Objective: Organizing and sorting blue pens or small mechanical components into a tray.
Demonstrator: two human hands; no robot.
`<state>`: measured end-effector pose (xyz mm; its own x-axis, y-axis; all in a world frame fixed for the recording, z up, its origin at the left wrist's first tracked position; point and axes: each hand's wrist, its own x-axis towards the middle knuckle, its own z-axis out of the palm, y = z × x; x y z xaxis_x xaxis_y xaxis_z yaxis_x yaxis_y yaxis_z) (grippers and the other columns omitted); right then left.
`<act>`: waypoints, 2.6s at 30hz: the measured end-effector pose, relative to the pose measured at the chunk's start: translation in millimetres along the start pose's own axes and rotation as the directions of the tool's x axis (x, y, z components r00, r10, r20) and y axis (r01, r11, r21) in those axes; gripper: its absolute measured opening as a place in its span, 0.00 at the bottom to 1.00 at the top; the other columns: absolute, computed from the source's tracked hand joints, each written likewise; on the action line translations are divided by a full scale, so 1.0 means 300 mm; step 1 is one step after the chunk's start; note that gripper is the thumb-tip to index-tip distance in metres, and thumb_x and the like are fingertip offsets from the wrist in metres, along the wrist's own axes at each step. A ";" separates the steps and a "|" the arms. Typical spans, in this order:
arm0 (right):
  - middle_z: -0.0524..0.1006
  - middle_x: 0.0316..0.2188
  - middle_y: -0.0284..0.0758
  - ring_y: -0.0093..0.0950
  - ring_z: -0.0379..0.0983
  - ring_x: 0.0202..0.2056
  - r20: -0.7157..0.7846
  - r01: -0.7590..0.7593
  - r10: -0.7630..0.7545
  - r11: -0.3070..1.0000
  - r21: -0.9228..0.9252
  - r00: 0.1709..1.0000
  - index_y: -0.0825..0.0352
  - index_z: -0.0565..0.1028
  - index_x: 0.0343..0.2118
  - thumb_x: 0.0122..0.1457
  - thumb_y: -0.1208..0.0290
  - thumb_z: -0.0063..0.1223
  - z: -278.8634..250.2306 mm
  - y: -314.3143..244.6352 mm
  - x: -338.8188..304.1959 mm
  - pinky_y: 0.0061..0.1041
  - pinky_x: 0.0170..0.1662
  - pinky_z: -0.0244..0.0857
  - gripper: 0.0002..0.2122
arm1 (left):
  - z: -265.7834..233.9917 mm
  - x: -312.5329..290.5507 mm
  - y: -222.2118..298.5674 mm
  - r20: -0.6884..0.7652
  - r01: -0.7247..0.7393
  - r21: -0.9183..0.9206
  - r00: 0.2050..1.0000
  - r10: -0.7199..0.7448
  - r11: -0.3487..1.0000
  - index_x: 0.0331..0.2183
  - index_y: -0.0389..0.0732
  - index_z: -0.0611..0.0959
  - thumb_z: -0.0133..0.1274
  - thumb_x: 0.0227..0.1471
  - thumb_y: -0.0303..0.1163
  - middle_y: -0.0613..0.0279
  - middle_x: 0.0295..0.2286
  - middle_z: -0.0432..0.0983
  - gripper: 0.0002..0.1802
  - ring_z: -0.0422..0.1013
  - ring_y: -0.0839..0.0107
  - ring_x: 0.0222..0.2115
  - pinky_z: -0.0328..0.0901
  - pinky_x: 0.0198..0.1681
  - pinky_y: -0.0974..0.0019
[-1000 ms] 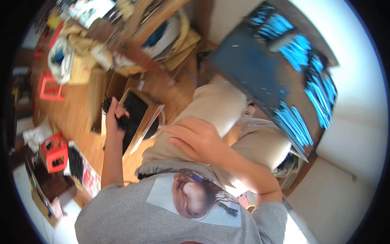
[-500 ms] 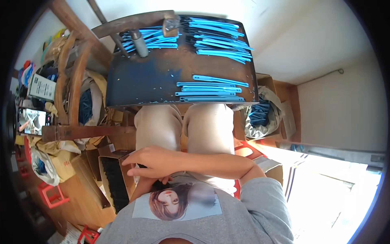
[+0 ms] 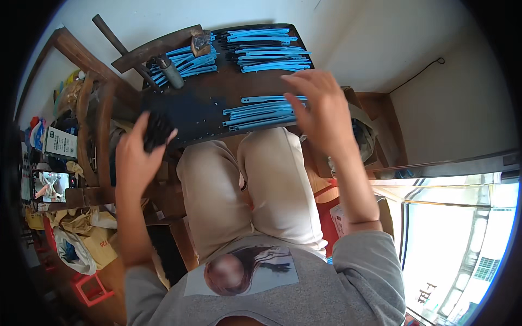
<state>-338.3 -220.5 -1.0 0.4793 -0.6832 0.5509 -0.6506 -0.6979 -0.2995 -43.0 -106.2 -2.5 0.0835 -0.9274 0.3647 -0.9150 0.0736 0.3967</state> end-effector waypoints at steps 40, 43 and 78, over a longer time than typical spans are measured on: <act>0.70 0.21 0.33 0.23 0.68 0.24 -0.242 0.163 0.046 0.616 0.770 0.969 0.71 0.73 0.42 0.67 0.64 0.40 0.051 0.187 0.143 0.19 0.29 0.62 0.14 | 0.108 0.193 -0.007 -0.473 -0.341 -0.258 0.860 0.190 0.904 0.28 0.33 0.83 0.65 0.36 0.16 0.56 0.26 0.78 0.11 0.75 0.72 0.24 0.69 0.27 0.73; 0.64 0.16 0.23 0.12 0.54 0.17 -0.208 0.086 0.043 0.815 0.573 0.977 0.70 0.76 0.43 0.66 0.62 0.41 0.102 0.108 0.180 0.14 0.20 0.47 0.16 | 0.157 0.237 0.029 -0.522 -0.335 -0.588 0.853 -0.029 0.736 0.29 0.30 0.81 0.63 0.39 0.15 0.55 0.26 0.78 0.10 0.76 0.73 0.26 0.71 0.30 0.73; 0.77 0.23 0.35 0.18 0.67 0.24 0.152 0.049 -0.181 0.784 0.619 0.972 0.70 0.79 0.36 0.59 0.70 0.54 0.319 -0.024 0.335 0.19 0.28 0.63 0.08 | 0.269 0.346 0.004 -0.153 -0.028 -0.790 0.976 -0.152 0.613 0.27 0.32 0.83 0.63 0.44 0.23 0.66 0.18 0.76 0.06 0.67 0.84 0.17 0.60 0.20 0.80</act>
<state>-229.0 -304.7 -17.9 0.6725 -0.5706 0.4713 -0.1223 -0.7138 -0.6896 -67.3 -231.9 -32.0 0.2811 -0.8607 0.4245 -0.2512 0.3609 0.8981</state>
